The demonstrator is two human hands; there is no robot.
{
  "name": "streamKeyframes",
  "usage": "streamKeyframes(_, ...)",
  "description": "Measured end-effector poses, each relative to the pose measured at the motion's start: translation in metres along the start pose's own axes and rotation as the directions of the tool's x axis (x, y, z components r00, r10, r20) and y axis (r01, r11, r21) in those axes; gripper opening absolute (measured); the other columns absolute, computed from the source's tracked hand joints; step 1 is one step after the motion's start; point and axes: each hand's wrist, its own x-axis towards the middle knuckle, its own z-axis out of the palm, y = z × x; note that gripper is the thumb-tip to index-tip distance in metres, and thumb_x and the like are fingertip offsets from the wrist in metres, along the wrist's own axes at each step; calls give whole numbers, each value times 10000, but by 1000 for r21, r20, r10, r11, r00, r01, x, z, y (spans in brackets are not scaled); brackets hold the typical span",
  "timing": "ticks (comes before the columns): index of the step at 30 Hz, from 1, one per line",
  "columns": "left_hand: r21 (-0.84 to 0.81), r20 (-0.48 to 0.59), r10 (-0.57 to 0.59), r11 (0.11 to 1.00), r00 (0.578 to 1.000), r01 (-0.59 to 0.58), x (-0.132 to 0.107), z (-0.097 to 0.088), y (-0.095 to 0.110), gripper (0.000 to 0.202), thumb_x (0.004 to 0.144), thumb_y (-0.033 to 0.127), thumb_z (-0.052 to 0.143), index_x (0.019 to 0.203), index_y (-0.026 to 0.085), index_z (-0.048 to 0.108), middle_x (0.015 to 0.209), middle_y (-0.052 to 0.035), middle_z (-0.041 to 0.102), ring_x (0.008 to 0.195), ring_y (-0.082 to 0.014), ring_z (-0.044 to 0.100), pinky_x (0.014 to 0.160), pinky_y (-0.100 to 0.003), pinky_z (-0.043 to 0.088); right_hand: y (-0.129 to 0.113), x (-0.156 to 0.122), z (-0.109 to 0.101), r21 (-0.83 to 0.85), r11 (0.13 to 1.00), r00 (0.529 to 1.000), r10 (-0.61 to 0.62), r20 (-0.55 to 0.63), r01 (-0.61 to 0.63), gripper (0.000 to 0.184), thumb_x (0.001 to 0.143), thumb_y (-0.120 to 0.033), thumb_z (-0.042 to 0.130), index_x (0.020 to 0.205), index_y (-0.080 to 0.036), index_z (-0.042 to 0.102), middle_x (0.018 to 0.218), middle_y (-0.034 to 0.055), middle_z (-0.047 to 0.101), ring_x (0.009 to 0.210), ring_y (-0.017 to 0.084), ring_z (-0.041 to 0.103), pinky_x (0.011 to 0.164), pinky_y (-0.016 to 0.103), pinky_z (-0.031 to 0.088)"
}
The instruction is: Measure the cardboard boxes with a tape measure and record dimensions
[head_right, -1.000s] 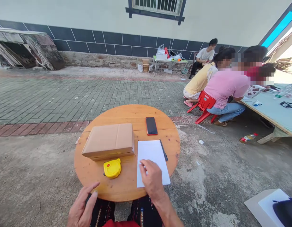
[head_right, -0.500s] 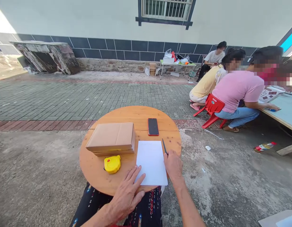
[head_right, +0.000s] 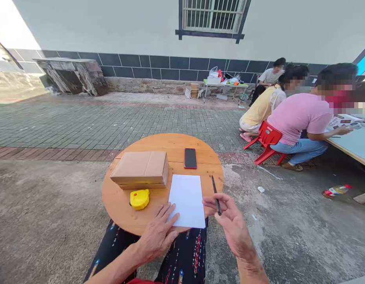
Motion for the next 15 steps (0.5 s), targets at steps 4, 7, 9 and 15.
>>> streamKeyframes(4, -7, -26, -17, 1000, 1000, 17, 0, 4, 1, 431, 939, 418, 531, 1333, 244, 534, 1511, -96, 431, 1410, -317, 354, 1162, -567, 291, -10, -6, 5, -263, 939, 905, -299, -303, 223, 306, 731, -326, 812, 928, -228, 599, 662, -3, 698, 588, 160, 673, 612, 285, 554)
streamKeyframes(7, -23, -42, -16, 1000, 999, 15, 1, 7, 0, 425, 949, 437, 510, 1332, 255, 533, 1514, -84, 430, 1417, -301, 344, 1175, -550, 271, -12, -8, 10, -361, 884, 803, -436, -406, 297, 248, 764, -348, 779, 886, -212, 611, 595, -41, 623, 499, 126, 598, 548, 259, 496)
streamKeyframes(9, -25, -38, -2, 1000, 999, 1, 2, 7, 0, 422, 950, 418, 512, 1337, 252, 528, 1513, -87, 429, 1419, -297, 339, 1173, -552, 273, -11, -7, 14, -355, 870, 776, -475, -415, 342, 186, 837, -374, 695, 845, -199, 634, 579, -38, 595, 511, 121, 575, 569, 267, 474)
streamKeyframes(15, -82, -6, 44, 996, 999, -44, 6, -7, -6, 409, 936, 332, 536, 1334, 239, 520, 1477, -86, 467, 1389, -282, 378, 1153, -549, 316, 5, 15, 28, -23, 957, 862, -270, -428, 289, 232, 798, -386, 722, 915, -189, 692, 686, 21, 672, 599, 177, 644, 529, 291, 494)
